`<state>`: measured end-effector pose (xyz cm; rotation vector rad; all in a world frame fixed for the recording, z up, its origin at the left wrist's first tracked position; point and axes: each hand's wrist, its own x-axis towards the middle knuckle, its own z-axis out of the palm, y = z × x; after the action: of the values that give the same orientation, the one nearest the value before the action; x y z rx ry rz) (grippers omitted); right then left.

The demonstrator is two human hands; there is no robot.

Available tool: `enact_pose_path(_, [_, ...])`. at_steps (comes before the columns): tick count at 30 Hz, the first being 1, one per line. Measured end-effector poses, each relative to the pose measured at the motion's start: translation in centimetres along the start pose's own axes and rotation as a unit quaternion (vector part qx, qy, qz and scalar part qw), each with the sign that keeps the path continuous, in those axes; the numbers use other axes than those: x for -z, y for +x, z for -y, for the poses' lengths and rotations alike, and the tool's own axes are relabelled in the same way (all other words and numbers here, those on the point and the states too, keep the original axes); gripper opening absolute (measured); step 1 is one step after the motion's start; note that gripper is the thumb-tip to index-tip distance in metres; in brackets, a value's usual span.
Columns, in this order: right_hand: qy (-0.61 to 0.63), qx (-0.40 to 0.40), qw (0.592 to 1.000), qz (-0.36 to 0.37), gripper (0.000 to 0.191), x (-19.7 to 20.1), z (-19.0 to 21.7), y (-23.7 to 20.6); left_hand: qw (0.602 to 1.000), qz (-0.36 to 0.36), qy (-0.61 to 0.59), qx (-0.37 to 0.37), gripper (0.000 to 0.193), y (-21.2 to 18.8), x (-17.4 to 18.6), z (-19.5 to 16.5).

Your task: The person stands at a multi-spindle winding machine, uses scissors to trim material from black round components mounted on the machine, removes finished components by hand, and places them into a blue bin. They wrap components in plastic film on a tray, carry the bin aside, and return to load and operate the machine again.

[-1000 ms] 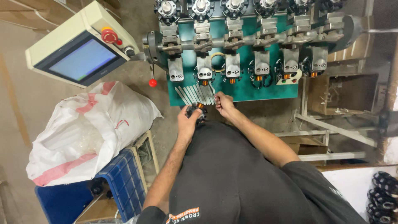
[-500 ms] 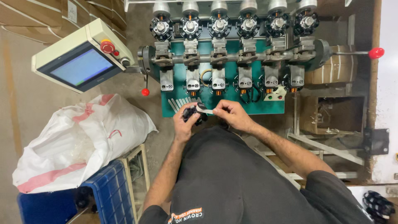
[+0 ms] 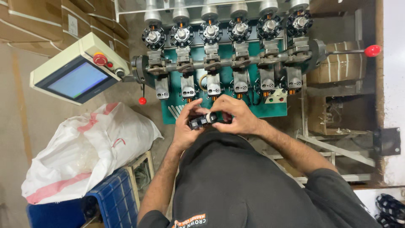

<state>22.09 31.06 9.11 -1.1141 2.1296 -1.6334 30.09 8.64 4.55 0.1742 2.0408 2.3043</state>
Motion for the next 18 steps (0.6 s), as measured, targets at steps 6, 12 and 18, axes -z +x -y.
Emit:
enact_pose_path(6, [-0.009, -0.163, 0.987, -0.011, 0.022, -7.5, -7.9, -3.8, 0.872, 0.156, -0.262, 0.383, 0.057, 0.3, 4.5, 9.3])
enact_pose_path(12, [0.001, -0.526, 0.845, -0.097, 0.035, -14.7, -21.3, -3.1, 0.837, -0.159, -0.234, 0.468, 0.042, 2.0, 3.2, 18.0])
enact_pose_path(18, [0.284, -0.392, 0.828, -0.282, 0.063, -18.0, -17.4, -0.3, 0.854, -0.351, -0.276, 0.268, 0.062, 5.3, 4.4, 14.6])
